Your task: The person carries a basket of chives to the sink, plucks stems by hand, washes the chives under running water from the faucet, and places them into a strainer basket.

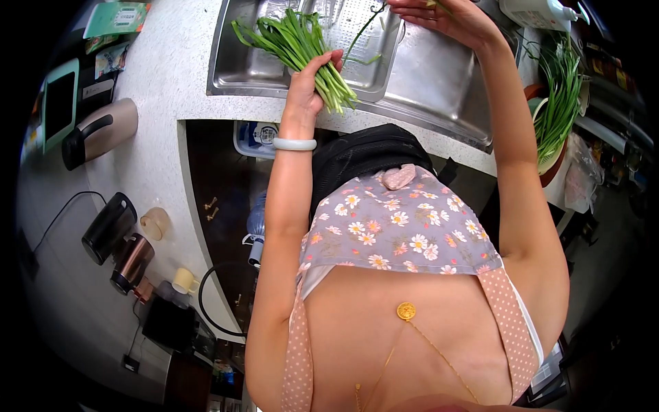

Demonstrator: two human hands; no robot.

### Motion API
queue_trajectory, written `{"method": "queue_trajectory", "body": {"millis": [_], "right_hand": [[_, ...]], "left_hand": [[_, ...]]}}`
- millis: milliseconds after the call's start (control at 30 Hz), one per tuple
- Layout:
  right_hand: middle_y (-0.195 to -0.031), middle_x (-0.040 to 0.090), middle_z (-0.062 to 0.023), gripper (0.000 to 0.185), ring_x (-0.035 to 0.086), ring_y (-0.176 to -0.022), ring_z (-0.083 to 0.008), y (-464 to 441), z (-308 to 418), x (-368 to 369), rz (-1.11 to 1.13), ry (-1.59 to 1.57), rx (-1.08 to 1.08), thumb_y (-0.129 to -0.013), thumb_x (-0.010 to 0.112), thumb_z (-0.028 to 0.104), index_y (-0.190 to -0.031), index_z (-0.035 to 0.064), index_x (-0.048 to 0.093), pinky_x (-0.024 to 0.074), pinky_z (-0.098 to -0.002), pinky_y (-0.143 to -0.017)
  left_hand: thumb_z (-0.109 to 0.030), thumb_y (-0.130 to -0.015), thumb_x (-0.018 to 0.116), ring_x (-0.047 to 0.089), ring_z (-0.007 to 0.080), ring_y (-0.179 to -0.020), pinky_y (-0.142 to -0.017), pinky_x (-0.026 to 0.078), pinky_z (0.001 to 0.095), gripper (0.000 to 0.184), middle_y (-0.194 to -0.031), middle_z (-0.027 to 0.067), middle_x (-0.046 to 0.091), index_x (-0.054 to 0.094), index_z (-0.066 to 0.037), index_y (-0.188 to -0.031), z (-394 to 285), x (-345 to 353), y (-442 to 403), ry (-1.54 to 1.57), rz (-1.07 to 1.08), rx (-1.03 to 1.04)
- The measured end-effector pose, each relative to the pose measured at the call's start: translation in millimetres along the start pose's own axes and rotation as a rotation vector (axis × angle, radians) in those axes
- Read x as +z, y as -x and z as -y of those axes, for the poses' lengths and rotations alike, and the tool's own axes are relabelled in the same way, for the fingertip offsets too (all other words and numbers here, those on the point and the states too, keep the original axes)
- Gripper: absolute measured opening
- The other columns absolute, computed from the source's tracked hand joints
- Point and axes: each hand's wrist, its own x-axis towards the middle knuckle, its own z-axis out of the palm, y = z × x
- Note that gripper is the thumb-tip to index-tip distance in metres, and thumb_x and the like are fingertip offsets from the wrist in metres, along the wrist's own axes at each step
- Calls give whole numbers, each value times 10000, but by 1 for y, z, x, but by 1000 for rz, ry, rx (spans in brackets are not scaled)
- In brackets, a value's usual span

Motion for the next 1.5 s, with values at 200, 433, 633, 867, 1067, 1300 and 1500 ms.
{"method": "queue_trajectory", "body": {"millis": [200,433,633,867,1067,1300,1500], "right_hand": [[-825,644,-84,173,638,-769,-183,-10,-31,3,-67,-198,-50,-882,545,236,-912,68,577,510,-339,-770],[-891,641,-58,242,638,-867,-134,-28,-79,27,-5,66,-69,-918,517,257,-1041,50,537,510,-270,-813],[-917,623,-7,213,596,-867,-79,-35,-109,44,-2,228,-32,-915,529,280,-1002,87,547,474,-242,-793],[-921,612,-85,208,566,-841,-194,-47,-119,65,-67,922,-429,-895,524,184,-1018,17,537,446,-324,-755],[-878,588,-137,167,568,-840,-326,-42,-125,77,-210,1338,-560,-845,517,169,-945,35,513,471,-423,-702],[-819,608,-124,284,599,-715,-313,-31,-87,90,-304,1263,-600,-885,517,247,-1114,87,467,491,-390,-619],[-861,570,-80,258,550,-821,-184,-63,-78,73,-651,347,-597,-927,462,285,-1057,70,520,452,-318,-711]], "left_hand": [[-16,-790,626,622,205,-823,-732,541,288,152,-894,142,638,603,56,-923,-1,-3,-2,191,-36,-30],[-42,-800,641,582,134,-706,-667,516,279,183,-848,77,616,589,23,-964,6,-4,-8,339,68,-109],[-145,-797,695,568,125,-701,-657,518,278,249,-815,52,591,562,-20,-967,10,4,-4,183,68,-109],[-294,-751,731,570,171,-845,-767,506,314,414,-908,46,584,547,-45,-1025,17,1,-9,144,97,-9],[-386,-727,709,523,208,-1036,-934,437,359,559,-1066,46,556,490,-42,-1110,22,11,-9,189,107,-63],[-244,-817,670,588,167,-867,-820,505,318,226,-896,47,605,575,-66,-919,-2,43,-19,287,291,69],[-197,-877,577,595,143,-805,-724,508,283,129,-822,24,617,599,-71,-894,-23,60,-98,408,168,219]]}}
